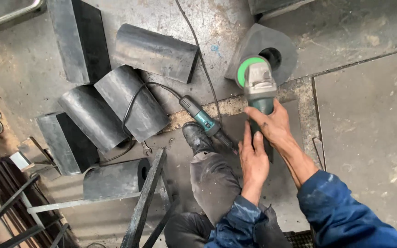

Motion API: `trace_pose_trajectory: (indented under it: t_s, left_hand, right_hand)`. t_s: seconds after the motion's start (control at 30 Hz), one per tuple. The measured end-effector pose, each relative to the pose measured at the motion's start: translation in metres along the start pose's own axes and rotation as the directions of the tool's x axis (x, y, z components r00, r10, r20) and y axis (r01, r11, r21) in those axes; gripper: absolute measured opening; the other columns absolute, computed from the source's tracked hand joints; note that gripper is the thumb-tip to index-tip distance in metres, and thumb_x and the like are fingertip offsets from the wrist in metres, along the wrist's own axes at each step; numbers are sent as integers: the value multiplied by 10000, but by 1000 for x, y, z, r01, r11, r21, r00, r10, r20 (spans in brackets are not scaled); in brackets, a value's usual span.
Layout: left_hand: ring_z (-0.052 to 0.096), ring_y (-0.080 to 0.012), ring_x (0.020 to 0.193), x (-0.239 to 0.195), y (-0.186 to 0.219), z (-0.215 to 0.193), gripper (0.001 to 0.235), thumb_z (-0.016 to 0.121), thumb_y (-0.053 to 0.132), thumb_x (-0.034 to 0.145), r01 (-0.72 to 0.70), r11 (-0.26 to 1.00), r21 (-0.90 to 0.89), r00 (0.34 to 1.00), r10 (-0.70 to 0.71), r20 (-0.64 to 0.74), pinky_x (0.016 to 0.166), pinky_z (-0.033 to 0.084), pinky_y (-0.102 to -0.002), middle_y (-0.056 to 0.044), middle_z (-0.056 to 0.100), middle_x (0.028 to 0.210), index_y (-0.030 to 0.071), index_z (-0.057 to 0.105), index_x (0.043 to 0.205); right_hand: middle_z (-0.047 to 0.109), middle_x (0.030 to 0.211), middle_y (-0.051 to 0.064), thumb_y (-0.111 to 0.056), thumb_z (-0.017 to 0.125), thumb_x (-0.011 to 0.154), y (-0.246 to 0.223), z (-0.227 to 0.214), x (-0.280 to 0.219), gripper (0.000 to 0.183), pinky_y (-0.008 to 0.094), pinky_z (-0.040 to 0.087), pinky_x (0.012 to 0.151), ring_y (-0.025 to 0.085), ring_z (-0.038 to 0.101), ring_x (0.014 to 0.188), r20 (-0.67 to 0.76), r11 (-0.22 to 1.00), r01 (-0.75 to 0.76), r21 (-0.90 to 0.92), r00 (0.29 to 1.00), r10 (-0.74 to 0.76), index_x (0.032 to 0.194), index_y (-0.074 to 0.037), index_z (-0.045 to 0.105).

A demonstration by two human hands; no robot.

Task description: Measuring and grinding large rubber industrial components with an angle grinder.

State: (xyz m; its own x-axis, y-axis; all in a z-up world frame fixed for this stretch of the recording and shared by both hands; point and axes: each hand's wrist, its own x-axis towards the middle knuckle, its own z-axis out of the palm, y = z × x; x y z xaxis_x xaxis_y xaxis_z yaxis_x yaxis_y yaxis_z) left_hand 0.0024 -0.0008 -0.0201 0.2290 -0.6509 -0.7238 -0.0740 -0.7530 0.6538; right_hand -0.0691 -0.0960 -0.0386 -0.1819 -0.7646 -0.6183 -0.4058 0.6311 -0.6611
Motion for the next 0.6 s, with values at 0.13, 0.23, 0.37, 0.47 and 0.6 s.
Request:
trace_pose_trajectory:
  t_s: [0.13,0.23,0.37,0.47,0.6]
  left_hand:
    - [417,-497,1386,0,-20,18,592,444,438,1087,-103,994,43,992,99,76,1139,346,-508,-253,512,1544,176,340,1608]
    - [478,-443,1365,-17,21,4,667,433,444,1024,89,994,64,961,-102,258,1108,409,-470,-271,482,1458,228,264,1632]
    - [456,-412,1399,-15,9,10,687,404,452,1038,90,995,45,944,-100,316,1109,391,-464,-218,480,1505,230,167,1644]
    - [448,-400,1461,-7,1,15,648,414,425,1083,-96,986,-136,972,123,202,1137,397,-453,-215,433,1607,164,203,1638]
    - [483,-385,1393,13,29,9,700,384,458,1036,51,994,-95,973,-28,230,1106,416,-426,-191,446,1574,198,149,1642]
  right_hand:
    - [722,1027,79,-353,838,770,20,-19,2,553,317,538,800,156,657,894,-31,998,51,43,998,-50,1169,-22,645]
    - [736,972,122,-346,848,761,35,-39,-10,555,349,562,775,187,684,855,-37,996,-75,-37,997,74,1126,18,644]
    - [738,956,141,-330,851,729,20,-42,-7,572,383,565,749,222,692,822,1,988,-98,-122,995,98,1133,19,647]
    - [750,974,127,-331,861,714,0,-37,2,573,366,565,790,212,708,847,66,983,-60,-173,995,73,1134,5,665]
    - [750,988,97,-338,854,722,-25,-33,17,558,339,549,797,186,696,863,140,987,42,-154,990,-20,1155,-38,671]
